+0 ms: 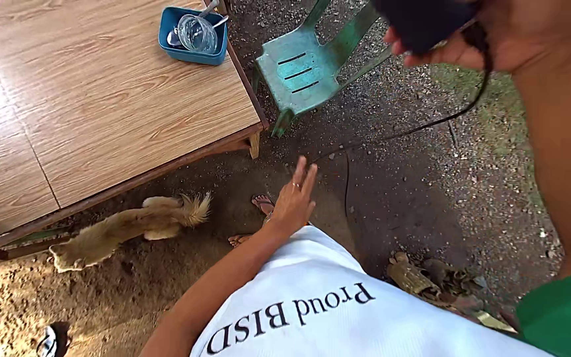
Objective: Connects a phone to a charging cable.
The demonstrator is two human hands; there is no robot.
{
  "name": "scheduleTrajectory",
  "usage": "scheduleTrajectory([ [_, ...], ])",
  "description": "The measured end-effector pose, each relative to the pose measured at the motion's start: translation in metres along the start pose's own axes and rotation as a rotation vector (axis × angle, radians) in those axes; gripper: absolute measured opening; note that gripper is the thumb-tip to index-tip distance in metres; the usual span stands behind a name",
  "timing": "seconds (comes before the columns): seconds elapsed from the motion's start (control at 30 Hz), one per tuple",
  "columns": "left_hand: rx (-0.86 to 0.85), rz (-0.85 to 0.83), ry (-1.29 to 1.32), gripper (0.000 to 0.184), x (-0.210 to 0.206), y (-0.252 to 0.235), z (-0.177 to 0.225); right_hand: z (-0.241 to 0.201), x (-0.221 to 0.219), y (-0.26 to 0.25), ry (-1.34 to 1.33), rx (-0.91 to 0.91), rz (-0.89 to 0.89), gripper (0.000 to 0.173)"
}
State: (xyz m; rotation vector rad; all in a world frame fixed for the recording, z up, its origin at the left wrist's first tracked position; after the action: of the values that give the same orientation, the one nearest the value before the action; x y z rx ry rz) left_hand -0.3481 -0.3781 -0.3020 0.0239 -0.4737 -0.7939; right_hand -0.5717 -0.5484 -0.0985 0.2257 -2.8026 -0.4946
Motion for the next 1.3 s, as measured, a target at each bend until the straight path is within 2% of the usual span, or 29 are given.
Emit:
scheduleTrajectory([
  [0.07,-0.035,-0.317,0.11,0.043,-0.033,0.023,-0.007,0.021,-0.028,-0.004,0.061,-0.126,-0.094,0.028],
  [0.1,-0.052,-0.475,0.15,0.039,-0.045,0.03,-0.006,0.031,-0.04,-0.008,0.106,-0.16,-0.144,0.033],
  [0.13,-0.063,-0.59,0.136,0.043,-0.051,0.034,-0.004,0.041,-0.051,-0.011,0.155,-0.175,-0.184,0.038],
  [0.17,-0.077,-0.63,0.087,0.045,-0.05,0.034,-0.003,0.051,-0.06,-0.014,0.214,-0.182,-0.218,0.041],
  [0.27,-0.048,-0.666,-0.077,0.043,-0.028,0.033,-0.015,0.075,-0.089,-0.014,0.4,-0.235,-0.345,0.041],
  [0.33,0.005,-0.703,-0.09,0.039,-0.019,0.038,-0.028,0.092,-0.106,-0.009,0.519,-0.259,-0.471,0.041],
  [0.47,0.016,-0.577,0.144,0.038,-0.037,0.035,-0.033,0.109,-0.132,0.002,0.731,-0.318,-0.742,0.043],
  [0.53,-0.017,-0.639,0.238,0.042,-0.056,0.035,-0.018,0.115,-0.14,0.005,0.814,-0.36,-0.821,0.043],
  [0.6,-0.034,-0.723,0.12,0.046,-0.06,0.035,-0.013,0.125,-0.14,0.01,0.909,-0.387,-0.857,0.042],
  [0.67,-0.036,-0.733,-0.113,0.052,-0.046,0.031,-0.025,0.129,-0.142,0.016,1.027,-0.422,-0.883,0.044],
  [0.77,0.024,-0.761,-0.238,0.053,-0.026,0.029,-0.041,0.136,-0.151,0.029,1.149,-0.427,-0.938,0.046],
  [0.9,-0.019,-0.674,-0.342,0.034,-0.01,0.011,-0.038,0.167,-0.167,0.049,1.101,-0.284,-0.984,0.045],
  [1.07,0.017,-0.642,-0.324,0.033,-0.001,0.007,-0.042,0.202,-0.204,0.075,0.779,-0.352,-1.058,0.045],
  [1.2,-0.002,-0.578,-0.312,0.027,0.0,0.0,-0.04,0.24,-0.244,0.083,0.503,-0.359,-0.872,0.044],
  [1.3,0.02,-0.561,-0.321,0.025,0.006,-0.001,-0.039,0.247,-0.245,0.093,0.354,-0.452,-0.892,0.034],
])
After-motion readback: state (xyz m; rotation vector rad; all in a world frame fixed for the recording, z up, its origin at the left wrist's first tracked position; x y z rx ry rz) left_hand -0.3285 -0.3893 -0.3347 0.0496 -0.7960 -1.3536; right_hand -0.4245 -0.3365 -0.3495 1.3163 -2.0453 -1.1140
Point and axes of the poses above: each hand's wrist, its own y-axis away from the middle knuckle, its own x-axis out of the back of the hand, z = x × y, the point moved 7 cm from there along -y, towards the middle knuckle, and after that the axes turned 8 degrees about y, right-handed, at the moved point
